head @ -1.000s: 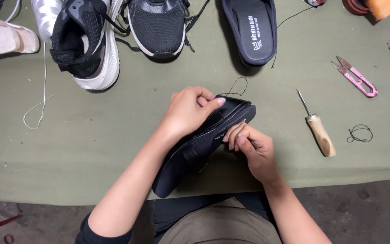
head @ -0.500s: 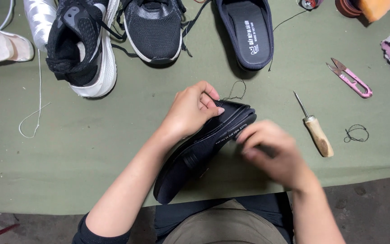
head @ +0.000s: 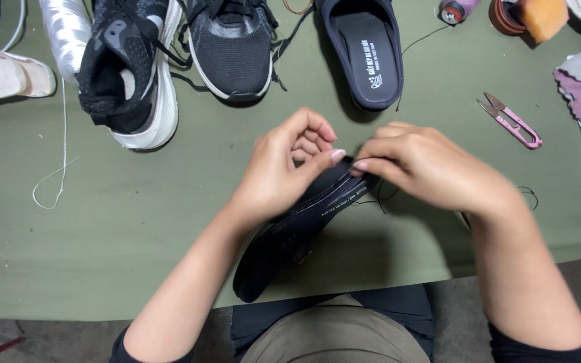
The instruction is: The person uses a wooden-handled awl to puncture holes along the edge of a black slip-on shoe. They then thread a needle with black thread and sew the shoe's upper to the sole, pulling the thread tight to secure the stitching.
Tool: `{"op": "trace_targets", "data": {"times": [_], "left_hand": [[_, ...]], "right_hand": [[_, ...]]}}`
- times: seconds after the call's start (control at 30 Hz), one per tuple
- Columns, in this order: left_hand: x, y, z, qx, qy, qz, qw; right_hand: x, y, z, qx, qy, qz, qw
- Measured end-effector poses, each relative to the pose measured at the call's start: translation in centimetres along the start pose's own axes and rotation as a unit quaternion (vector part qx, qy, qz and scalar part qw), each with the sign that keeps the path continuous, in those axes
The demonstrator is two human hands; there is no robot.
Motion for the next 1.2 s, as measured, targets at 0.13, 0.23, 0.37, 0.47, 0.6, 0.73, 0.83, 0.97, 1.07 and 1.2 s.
{"op": "trace_targets", "data": {"times": [0.13,0.23,0.37,0.47,0.6,0.73,0.83,0.97,1.07,1.2], "left_hand": [[-1.4,3.1,-0.6,0.008,-0.194,-0.065,0.979],[-2.6,4.6,-2.3,0.091,-0.252,-0.126,0.955],[-1.5,4.5,-4.3,0.134,-0.289,-0.095,0.943],[-0.7,4.1,-5.1,0.13,-0.354,-0.104,0.92],[-1.0,4.1,-6.7,0.103,-0.375,-0.107,0.915],[-1.0,4.3,-5.9,0.006,-0.409,-0.052,0.911],[-1.1,4.6,-5.2,-0.052,-0.463,-0.007,0.885],[-1.6,5.5,-3.5,-0.144,-0.534,0.072,0.83],[-1.9,5.5,-3.9,-0.133,-0.524,0.057,0.839],[-1.5,4.1,-5.8,0.064,-0.423,-0.099,0.899]], "right_hand": [[2.5,0.8,1.2,-0.041,-0.069,-0.023,0.997],[4.3,0.7,0.2,-0.016,-0.202,0.001,0.979],[6.0,-0.4,-1.7,0.059,-0.515,0.05,0.854],[5.6,-1.8,-0.9,0.027,-0.696,0.041,0.716],[6.1,-3.7,-2.8,-0.003,-0.726,0.054,0.685],[6.9,-4.4,-3.5,-0.005,-0.67,0.075,0.739],[7.2,-5.0,-2.6,-0.017,-0.654,0.078,0.752],[7.3,-4.9,-1.4,-0.021,-0.655,0.068,0.752],[7.1,-5.4,-0.2,-0.028,-0.684,0.085,0.724],[7.2,-6.1,-0.9,-0.02,-0.664,0.094,0.741]]}}
Point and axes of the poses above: each hand's wrist, its own y-axis away from the middle knuckle, its own x-axis out of the back of the hand, z = x × y, the point moved 10 cm from there along -y, towards the middle knuckle, and after that the axes turned 7 degrees about -x, right-handed, at the moved point
